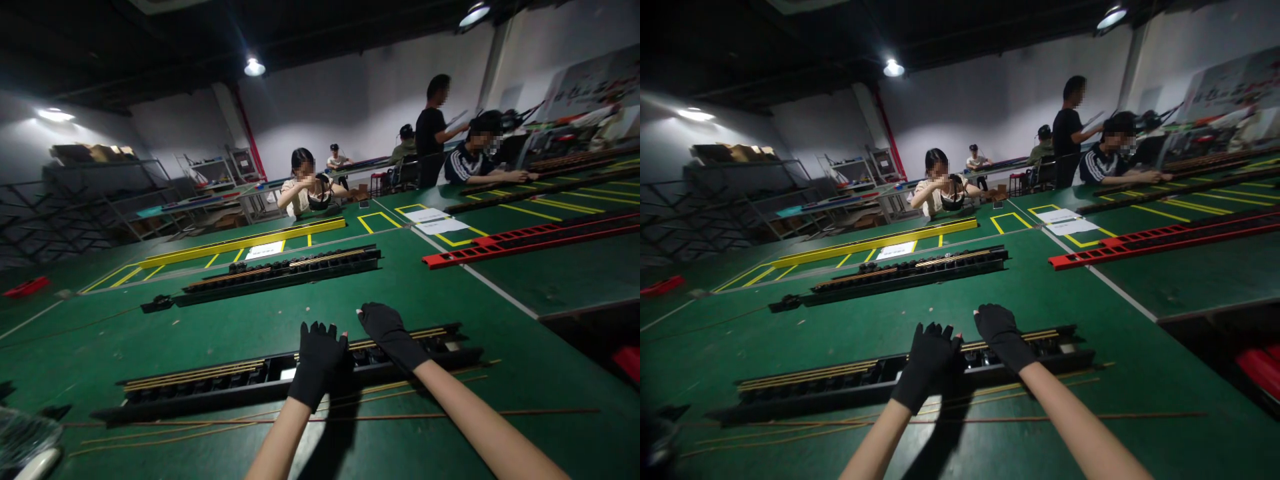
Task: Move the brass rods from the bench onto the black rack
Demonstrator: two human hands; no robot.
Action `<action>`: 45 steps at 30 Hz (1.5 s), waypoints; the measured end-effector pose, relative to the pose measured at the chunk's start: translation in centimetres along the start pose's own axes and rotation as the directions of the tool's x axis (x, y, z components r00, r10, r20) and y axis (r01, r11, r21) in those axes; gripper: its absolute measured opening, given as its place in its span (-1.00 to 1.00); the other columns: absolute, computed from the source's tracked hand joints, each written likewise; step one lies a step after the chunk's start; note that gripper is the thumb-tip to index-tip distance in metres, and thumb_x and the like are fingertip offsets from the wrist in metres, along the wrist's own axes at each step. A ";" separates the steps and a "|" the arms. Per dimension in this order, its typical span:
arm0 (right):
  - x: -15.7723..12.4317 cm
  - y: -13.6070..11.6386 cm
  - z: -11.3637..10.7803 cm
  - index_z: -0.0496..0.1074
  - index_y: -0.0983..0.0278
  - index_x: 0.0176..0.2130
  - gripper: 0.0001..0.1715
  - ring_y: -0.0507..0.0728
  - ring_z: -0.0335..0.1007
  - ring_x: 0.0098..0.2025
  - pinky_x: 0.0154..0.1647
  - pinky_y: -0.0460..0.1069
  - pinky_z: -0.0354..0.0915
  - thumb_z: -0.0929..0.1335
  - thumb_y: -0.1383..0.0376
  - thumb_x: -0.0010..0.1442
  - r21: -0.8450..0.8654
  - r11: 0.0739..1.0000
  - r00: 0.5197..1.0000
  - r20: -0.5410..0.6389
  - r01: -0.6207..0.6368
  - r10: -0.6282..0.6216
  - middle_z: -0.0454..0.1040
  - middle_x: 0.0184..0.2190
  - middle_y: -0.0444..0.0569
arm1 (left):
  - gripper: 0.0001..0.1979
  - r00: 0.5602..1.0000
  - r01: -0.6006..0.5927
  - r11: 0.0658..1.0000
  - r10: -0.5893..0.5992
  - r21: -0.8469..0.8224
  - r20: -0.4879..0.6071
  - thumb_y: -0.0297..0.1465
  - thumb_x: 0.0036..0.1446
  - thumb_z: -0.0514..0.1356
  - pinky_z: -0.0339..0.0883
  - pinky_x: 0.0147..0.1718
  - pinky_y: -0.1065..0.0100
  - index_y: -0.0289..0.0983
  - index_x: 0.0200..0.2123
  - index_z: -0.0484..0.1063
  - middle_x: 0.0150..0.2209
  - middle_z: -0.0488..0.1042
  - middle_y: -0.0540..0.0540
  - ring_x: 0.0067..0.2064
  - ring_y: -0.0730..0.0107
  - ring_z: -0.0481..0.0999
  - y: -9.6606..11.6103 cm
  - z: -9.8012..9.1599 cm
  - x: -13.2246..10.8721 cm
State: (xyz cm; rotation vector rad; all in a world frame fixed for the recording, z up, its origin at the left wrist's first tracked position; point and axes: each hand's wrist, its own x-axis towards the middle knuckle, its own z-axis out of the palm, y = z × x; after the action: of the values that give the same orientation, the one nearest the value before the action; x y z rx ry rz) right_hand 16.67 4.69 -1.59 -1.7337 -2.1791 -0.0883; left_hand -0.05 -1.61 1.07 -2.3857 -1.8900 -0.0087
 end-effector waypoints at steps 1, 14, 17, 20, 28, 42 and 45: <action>0.1 0.0 0.0 0.58 0.35 -0.27 -0.61 0.18 0.57 -0.23 -0.17 -0.02 0.32 0.22 0.27 0.34 0.002 1.000 1.000 0.030 -0.005 0.005 0.62 -0.27 0.19 | -0.62 1.000 -0.007 1.000 0.007 -0.003 0.002 -0.21 0.36 -0.01 0.04 0.17 -0.23 -0.27 0.01 0.48 0.00 0.55 -0.32 0.09 -0.07 0.45 0.2 -0.4 0.4; 0.2 -0.2 -0.3 0.54 0.35 -0.23 -0.65 0.12 0.53 -0.19 -0.11 0.02 0.37 0.29 0.17 0.36 -0.007 1.000 0.992 0.125 -0.009 0.010 0.59 -0.25 0.11 | -0.68 0.999 0.040 0.983 -0.041 -0.178 -0.005 -0.35 0.35 -0.03 0.38 -0.12 0.19 -0.27 -0.05 0.49 -0.15 0.56 -0.26 -0.05 0.09 0.55 4.4 1.8 3.1; 0.1 -0.1 -0.4 0.57 0.33 -0.29 -0.63 0.13 0.55 -0.21 -0.15 -0.03 0.34 0.25 0.23 0.36 0.006 1.000 0.997 0.077 -0.003 0.002 0.61 -0.28 0.17 | -0.64 0.998 0.068 0.981 -0.069 -0.184 0.001 -0.39 0.36 -0.09 0.40 -0.12 0.19 -0.28 -0.07 0.49 -0.14 0.56 -0.26 -0.05 0.10 0.55 4.1 2.3 3.1; -0.1 -0.2 -0.5 0.55 0.34 -0.28 -0.66 0.10 0.54 -0.27 -0.17 -0.02 0.35 0.27 0.21 0.36 0.005 1.000 1.000 0.020 -0.008 0.007 0.61 -0.32 0.11 | -0.62 0.995 0.098 0.977 -0.096 -0.187 0.022 -0.41 0.36 -0.12 0.42 -0.15 0.19 -0.32 -0.10 0.50 -0.16 0.56 -0.28 -0.06 0.09 0.57 4.0 2.3 3.3; -2.6 -0.2 -1.2 0.54 0.33 -0.13 -0.49 0.14 0.55 -0.18 -0.09 0.01 0.36 0.08 0.27 0.42 -0.018 0.999 0.989 -0.135 0.050 -0.052 0.60 -0.14 0.17 | -0.72 1.000 0.006 0.965 -0.001 -0.262 0.022 -0.43 0.26 0.01 0.43 -0.13 0.13 -0.34 -0.14 0.51 -0.17 0.55 -0.30 -0.07 0.04 0.56 3.8 1.7 2.8; -9.4 0.6 3.8 -0.12 0.50 0.41 0.02 0.38 0.10 0.36 0.29 0.31 0.09 0.17 -0.15 0.32 -0.142 0.915 0.870 -0.286 0.377 -0.402 0.22 0.31 0.33 | -0.66 1.000 -0.014 0.951 0.014 -0.309 -0.004 -0.31 0.32 -0.04 0.41 -0.20 0.20 -0.30 -0.20 0.52 -0.22 0.56 -0.25 -0.14 0.09 0.57 3.6 2.1 3.0; -9.3 0.7 4.2 -0.19 0.46 0.43 0.00 0.35 0.16 0.33 0.28 0.28 0.10 0.14 -0.13 0.34 -0.136 0.918 0.865 -0.306 0.373 -0.397 0.26 0.29 0.30 | -0.65 1.000 -0.013 0.950 0.010 -0.312 -0.011 -0.33 0.33 -0.05 0.40 -0.19 0.22 -0.30 -0.19 0.52 -0.22 0.56 -0.25 -0.14 0.11 0.56 3.6 2.0 2.9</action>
State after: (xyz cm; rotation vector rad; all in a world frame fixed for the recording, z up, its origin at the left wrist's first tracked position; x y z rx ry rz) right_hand 18.10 -2.71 -8.51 -1.1815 -2.2489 -0.5253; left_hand 4.02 0.57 -0.98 -2.5847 -2.0009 -0.3439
